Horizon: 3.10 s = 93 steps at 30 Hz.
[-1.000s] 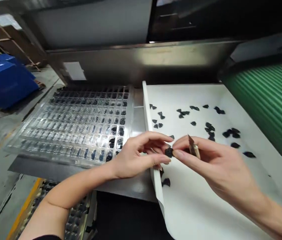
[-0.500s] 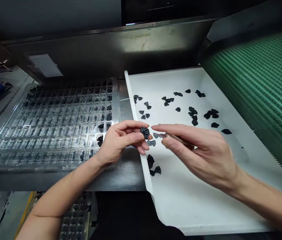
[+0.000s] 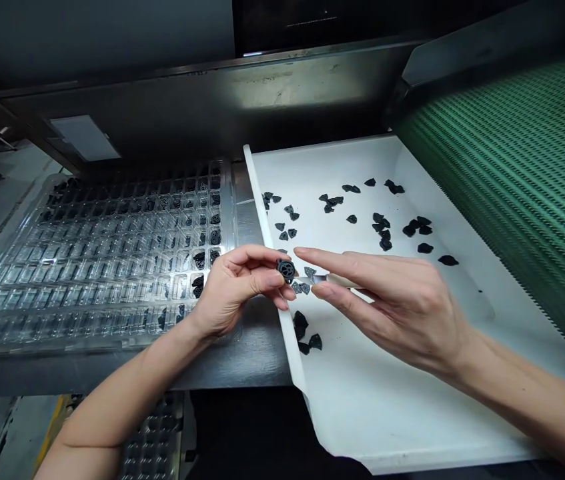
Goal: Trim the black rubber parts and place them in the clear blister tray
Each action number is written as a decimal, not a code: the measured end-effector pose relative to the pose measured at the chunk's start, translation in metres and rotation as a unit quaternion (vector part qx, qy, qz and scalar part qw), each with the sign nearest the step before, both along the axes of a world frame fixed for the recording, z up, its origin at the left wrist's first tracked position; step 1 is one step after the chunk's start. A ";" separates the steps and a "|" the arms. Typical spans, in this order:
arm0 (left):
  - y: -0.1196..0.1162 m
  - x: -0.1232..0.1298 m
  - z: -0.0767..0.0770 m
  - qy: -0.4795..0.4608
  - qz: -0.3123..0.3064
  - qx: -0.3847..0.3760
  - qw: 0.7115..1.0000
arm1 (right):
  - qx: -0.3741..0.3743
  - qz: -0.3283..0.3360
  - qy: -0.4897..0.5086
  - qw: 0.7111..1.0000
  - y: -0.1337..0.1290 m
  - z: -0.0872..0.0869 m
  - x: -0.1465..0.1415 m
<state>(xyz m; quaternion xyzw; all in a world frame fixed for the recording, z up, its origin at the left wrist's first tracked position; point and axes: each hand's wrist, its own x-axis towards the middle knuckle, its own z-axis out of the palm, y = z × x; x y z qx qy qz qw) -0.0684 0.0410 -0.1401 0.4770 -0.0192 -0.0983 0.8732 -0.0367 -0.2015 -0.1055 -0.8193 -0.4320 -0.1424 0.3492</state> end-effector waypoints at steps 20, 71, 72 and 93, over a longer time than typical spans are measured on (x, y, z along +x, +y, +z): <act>0.003 -0.002 -0.003 0.018 -0.017 -0.023 0.999 | 0.005 0.028 -0.018 0.999 -0.001 -0.006 0.000; 0.010 0.002 -0.002 -0.005 -0.081 -0.005 0.997 | -0.017 -0.021 -0.025 0.999 -0.008 -0.010 0.002; 0.011 0.002 0.001 -0.012 -0.071 0.004 0.997 | -0.015 -0.023 -0.025 0.999 -0.008 -0.010 0.002; 0.187 0.120 -0.002 -0.111 0.212 0.747 0.620 | 0.014 0.031 -0.066 0.997 -0.001 -0.005 -0.004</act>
